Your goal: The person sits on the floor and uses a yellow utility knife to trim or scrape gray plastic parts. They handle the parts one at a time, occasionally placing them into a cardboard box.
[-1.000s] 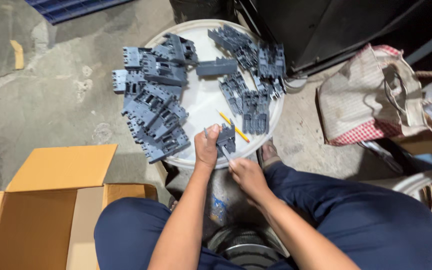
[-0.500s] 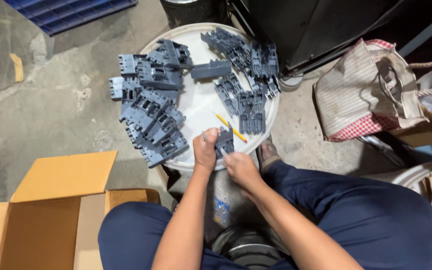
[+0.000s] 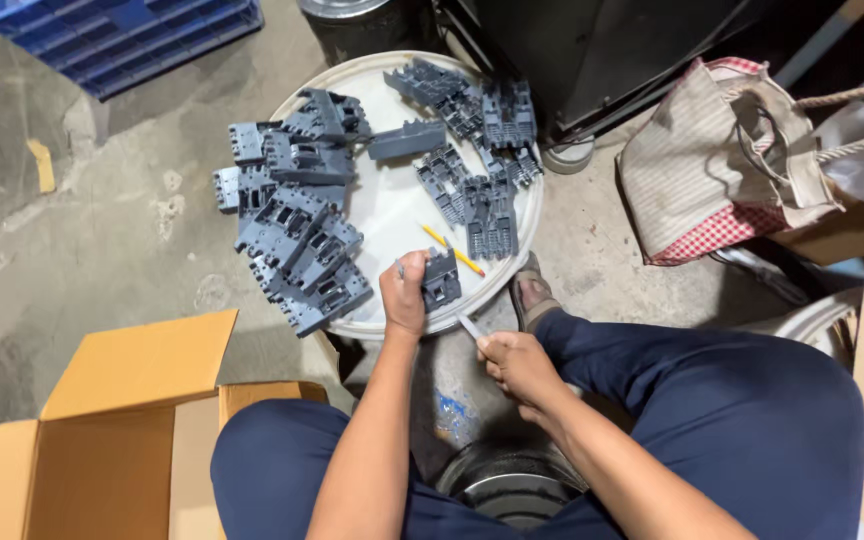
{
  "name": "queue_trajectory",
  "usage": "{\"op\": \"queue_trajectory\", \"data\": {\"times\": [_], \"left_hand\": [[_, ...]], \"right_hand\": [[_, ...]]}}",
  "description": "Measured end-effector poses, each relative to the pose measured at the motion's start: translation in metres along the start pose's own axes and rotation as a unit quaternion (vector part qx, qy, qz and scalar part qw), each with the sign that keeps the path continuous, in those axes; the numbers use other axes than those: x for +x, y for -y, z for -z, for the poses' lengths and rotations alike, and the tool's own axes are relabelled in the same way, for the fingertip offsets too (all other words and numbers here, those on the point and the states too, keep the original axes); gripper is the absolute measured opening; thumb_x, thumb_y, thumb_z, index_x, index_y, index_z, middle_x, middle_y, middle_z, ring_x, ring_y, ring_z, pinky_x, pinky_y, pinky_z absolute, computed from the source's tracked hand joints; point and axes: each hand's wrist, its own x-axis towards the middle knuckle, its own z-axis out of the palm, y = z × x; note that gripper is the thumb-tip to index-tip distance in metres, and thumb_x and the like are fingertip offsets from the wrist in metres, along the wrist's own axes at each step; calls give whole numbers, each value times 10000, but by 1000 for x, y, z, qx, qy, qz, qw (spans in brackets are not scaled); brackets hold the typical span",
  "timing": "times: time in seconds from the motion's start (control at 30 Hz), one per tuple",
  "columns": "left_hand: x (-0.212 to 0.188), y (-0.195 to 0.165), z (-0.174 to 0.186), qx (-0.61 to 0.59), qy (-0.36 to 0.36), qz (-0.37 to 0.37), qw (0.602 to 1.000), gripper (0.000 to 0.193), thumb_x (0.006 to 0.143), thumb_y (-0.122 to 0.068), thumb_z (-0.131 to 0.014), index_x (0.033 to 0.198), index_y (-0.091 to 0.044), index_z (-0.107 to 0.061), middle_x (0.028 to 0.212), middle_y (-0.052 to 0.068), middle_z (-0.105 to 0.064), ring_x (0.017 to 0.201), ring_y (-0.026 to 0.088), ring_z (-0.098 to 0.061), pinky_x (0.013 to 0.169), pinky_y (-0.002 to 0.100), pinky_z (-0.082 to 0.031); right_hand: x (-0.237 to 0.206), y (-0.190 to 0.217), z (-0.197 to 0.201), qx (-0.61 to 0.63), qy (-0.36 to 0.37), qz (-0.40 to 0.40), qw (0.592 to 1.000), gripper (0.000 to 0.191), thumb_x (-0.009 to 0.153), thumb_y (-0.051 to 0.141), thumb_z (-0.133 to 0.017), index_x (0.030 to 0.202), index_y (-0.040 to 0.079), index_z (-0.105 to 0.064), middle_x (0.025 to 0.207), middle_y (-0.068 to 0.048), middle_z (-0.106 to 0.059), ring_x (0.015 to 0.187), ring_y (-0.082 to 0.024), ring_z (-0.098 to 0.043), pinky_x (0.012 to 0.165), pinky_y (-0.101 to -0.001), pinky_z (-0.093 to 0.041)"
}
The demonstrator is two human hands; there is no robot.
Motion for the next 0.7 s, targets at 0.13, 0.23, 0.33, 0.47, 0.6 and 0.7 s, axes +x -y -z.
{"op": "queue_trajectory", "data": {"times": [0.13, 0.23, 0.33, 0.47, 0.6, 0.7], "left_hand": [[-8, -3, -4, -35, 31, -16, 999, 548, 984, -476, -581, 983, 47, -745, 875, 52, -726, 823, 121, -627, 788, 279, -507], [-15, -7, -6, -21, 43, -33, 998, 550, 991, -480, -574, 984, 43, -744, 872, 45, -724, 829, 114, -625, 797, 270, -504], [-14, -17, -12, 16, 18, -30, 999, 544, 1009, -476, -565, 973, 38, -740, 832, 43, -680, 797, 115, -578, 749, 271, -470], [0, -44, -22, -191, -145, 47, 970, 459, 963, -451, -587, 921, -9, -704, 868, 22, -701, 795, 131, -627, 740, 293, -503], [15, -95, 14, -163, -183, 72, 967, 500, 998, -510, -536, 857, -55, -690, 817, 19, -673, 749, 133, -608, 709, 308, -518], [6, -133, 42, -12, -143, 17, 990, 540, 1032, -516, -582, 832, -24, -672, 810, 2, -626, 763, 93, -533, 695, 289, -471]], "right_hand": [[-7, 3, 14, 54, -27, 43, 997, 248, 1004, 209, -577, 800, 69, -597, 530, 40, -439, 402, -67, -322, 376, -254, -230], [-7, 11, 13, 65, -49, 61, 995, 262, 1012, 222, -564, 796, 74, -589, 529, 34, -445, 402, -73, -323, 380, -257, -236], [-10, 18, 15, 36, -77, 92, 992, 263, 1004, 217, -569, 802, 56, -616, 537, 20, -483, 417, -80, -355, 398, -263, -262], [-15, 25, 22, -132, -111, 193, 966, 222, 975, 207, -609, 917, 23, -719, 605, -46, -607, 528, -132, -523, 502, -290, -395], [-9, 36, 18, -325, -135, 401, 846, 274, 920, 167, -612, 1128, 26, -721, 909, -167, -736, 862, -303, -726, 766, -394, -550], [4, 46, -2, -432, -146, 407, 791, 299, 901, 164, -589, 1148, 33, -695, 1084, -206, -716, 1037, -407, -663, 904, -467, -508]]}}
